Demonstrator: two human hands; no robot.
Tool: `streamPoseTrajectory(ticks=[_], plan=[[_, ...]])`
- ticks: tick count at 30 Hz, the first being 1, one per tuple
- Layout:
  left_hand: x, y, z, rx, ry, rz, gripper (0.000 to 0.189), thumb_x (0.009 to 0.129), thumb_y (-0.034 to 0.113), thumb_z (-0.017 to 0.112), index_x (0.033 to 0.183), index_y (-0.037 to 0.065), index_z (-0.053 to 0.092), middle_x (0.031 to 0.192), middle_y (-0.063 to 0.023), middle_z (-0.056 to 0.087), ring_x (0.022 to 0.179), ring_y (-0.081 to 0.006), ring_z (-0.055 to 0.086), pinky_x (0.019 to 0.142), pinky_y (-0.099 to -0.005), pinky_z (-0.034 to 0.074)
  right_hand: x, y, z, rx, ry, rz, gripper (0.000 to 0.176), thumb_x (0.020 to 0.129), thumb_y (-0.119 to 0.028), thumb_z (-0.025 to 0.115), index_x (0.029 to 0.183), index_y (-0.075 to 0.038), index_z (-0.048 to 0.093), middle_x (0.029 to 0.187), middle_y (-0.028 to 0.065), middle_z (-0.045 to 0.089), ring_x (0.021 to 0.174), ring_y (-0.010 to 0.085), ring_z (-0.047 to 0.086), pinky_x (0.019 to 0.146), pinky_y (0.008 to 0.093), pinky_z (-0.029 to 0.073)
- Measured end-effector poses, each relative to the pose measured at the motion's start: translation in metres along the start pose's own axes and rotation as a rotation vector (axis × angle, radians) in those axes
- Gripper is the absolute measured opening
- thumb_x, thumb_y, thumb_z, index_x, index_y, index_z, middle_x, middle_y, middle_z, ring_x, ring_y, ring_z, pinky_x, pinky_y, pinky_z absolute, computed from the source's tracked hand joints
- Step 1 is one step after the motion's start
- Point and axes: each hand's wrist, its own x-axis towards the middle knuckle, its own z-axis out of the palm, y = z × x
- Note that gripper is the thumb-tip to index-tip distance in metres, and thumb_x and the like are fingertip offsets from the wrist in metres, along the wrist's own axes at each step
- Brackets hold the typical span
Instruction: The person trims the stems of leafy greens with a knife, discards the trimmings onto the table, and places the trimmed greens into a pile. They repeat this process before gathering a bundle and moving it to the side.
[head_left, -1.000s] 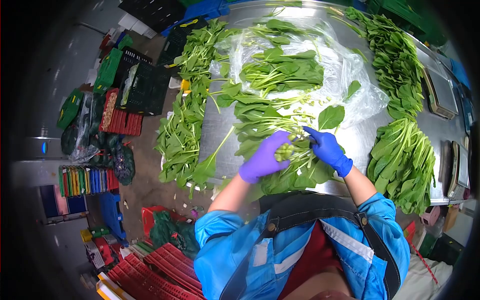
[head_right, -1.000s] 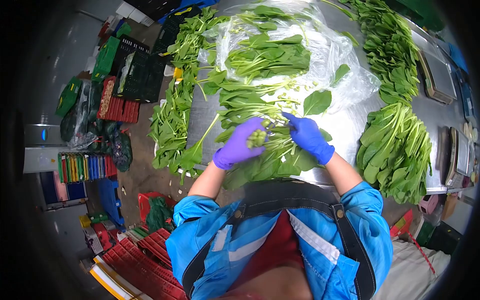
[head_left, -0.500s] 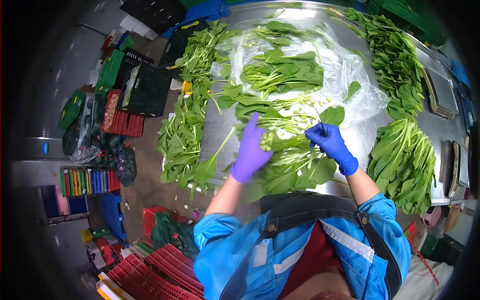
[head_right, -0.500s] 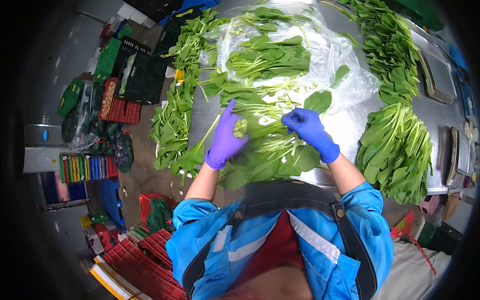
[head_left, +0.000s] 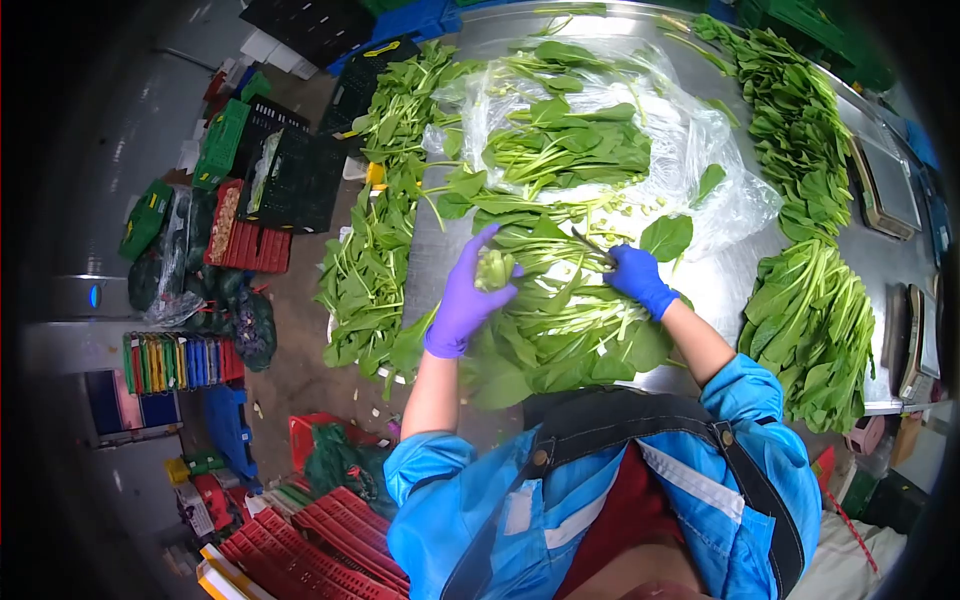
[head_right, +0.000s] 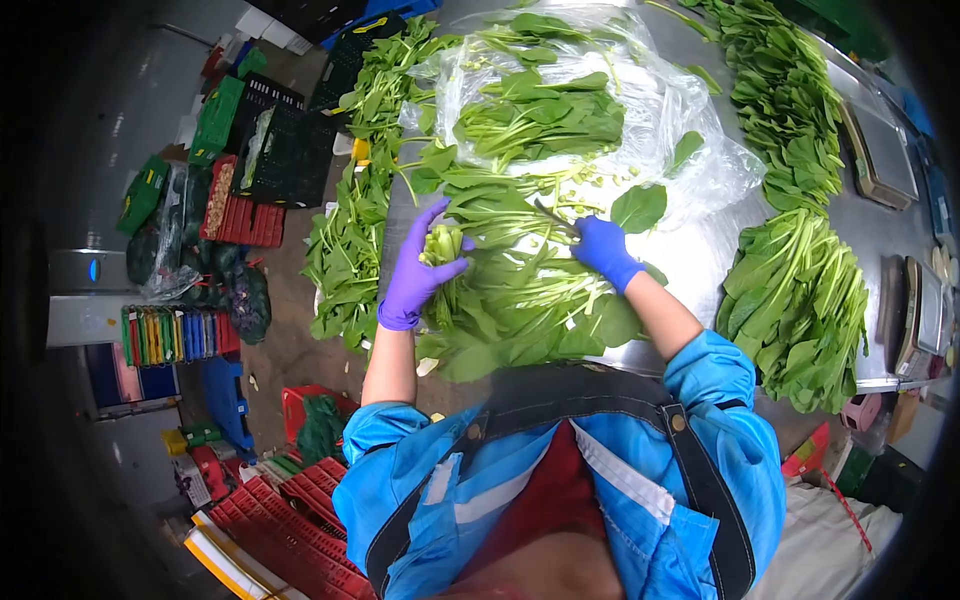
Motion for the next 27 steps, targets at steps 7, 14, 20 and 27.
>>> streamPoseTrajectory(ticks=[7, 14, 20, 27], plan=[[-0.002, -0.013, -0.003, 0.369, -0.006, -0.007, 0.039, 0.069, -0.002, 0.067, 0.107, 0.005, 0.059, 0.103, -0.0090, 0.064, 0.093, -0.0146, 0.060, 0.080, -0.0284, 0.049, 0.002, 0.001, -0.012, 0.245, 0.076, -0.065, 0.017, 0.076, -0.018, 0.065, 0.088, -0.006, 0.069, 0.079, 0.0150, 0.066, 0.062, 0.0270, 0.062, 0.058, 0.0375, 0.049], [0.003, -0.007, 0.060, 0.659, -0.102, 0.591, 0.041, 0.064, 0.005, 0.069, 0.104, 0.004, 0.058, 0.108, -0.0112, 0.062, 0.096, -0.0253, 0.061, 0.084, -0.0332, 0.047, -0.046, -0.065, -0.107, 0.858, -0.159, 0.216, 0.028, 0.079, -0.027, 0.070, 0.086, 0.000, 0.067, 0.061, 0.0020, 0.059, 0.044, 0.0062, 0.049, 0.039, 0.0208, 0.037], [0.007, -0.017, 0.070, 0.472, -0.307, 0.175, 0.041, 0.062, 0.009, 0.071, 0.100, 0.005, 0.056, 0.098, -0.0118, 0.060, 0.088, -0.0265, 0.059, 0.082, -0.0340, 0.047, -0.059, -0.067, -0.112, 0.922, -0.034, 0.212, 0.028, 0.082, -0.023, 0.065, 0.105, -0.008, 0.067, 0.062, 0.0037, 0.061, 0.046, 0.0122, 0.054, 0.044, 0.0270, 0.043], [0.003, -0.013, 0.070, 0.449, -0.360, 0.189, 0.039, 0.061, 0.008, 0.072, 0.097, 0.006, 0.056, 0.088, -0.0100, 0.057, 0.079, -0.0250, 0.057, 0.075, -0.0339, 0.047, -0.060, -0.058, -0.086, 0.170, 0.055, -0.267, 0.043, 0.074, -0.010, 0.057, 0.117, -0.011, 0.059, 0.075, 0.0213, 0.062, 0.067, 0.0382, 0.060, 0.061, 0.0439, 0.048]])
